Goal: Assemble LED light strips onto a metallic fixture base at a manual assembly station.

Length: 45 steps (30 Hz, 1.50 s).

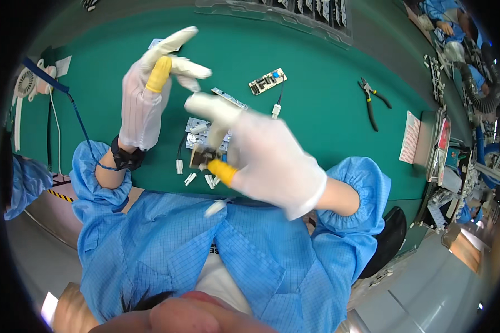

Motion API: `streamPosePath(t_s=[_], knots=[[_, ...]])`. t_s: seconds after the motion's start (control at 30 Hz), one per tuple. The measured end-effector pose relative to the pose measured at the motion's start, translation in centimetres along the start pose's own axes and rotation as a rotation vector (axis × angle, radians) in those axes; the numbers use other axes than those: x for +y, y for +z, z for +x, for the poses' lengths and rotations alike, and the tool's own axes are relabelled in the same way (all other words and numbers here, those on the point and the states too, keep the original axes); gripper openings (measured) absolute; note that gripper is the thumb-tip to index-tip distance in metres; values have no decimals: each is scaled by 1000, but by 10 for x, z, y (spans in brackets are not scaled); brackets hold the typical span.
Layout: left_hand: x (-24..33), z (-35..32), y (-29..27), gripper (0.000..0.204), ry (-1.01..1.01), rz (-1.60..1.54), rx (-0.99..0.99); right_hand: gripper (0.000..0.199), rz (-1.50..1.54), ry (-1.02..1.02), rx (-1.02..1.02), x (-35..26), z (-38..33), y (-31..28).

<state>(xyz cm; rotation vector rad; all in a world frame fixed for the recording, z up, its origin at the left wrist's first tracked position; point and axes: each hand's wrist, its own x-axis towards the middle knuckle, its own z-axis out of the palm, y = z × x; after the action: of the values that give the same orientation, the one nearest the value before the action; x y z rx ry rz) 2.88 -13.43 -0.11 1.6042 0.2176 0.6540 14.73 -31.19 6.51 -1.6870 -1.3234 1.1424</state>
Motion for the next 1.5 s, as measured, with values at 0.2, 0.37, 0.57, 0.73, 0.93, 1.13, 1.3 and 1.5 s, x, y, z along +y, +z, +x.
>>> streamPosePath(t_s=[0.2, 0.37, 0.57, 0.73, 0.93, 1.13, 1.3, 1.5], knots=[[-2, -7, 10, 66, 36, 100, -260, 48, 130, -146, 321, 26, 26, -16], [0, -10, 4, 45, -9, 227, -152, 56, -106, -362, 439, 42, 38, -11], [2, -9, 11, 29, -62, 129, 54, 96, -330, -400, 614, 39, 46, -12], [-3, -12, 6, 32, 224, 432, 160, 88, 57, -197, 506, 37, 40, -18], [-10, -15, 6, 33, 279, 514, 238, 84, 201, -178, 491, 33, 43, -10], [-11, -13, 4, 34, 476, 628, 239, 75, 213, -166, 502, 33, 45, -13], [-8, -12, 0, 34, 571, 769, 244, 71, 127, -115, 393, 42, 45, -19], [-13, -13, -4, 35, 537, 778, 299, 76, 359, -174, 363, 46, 45, -22]])
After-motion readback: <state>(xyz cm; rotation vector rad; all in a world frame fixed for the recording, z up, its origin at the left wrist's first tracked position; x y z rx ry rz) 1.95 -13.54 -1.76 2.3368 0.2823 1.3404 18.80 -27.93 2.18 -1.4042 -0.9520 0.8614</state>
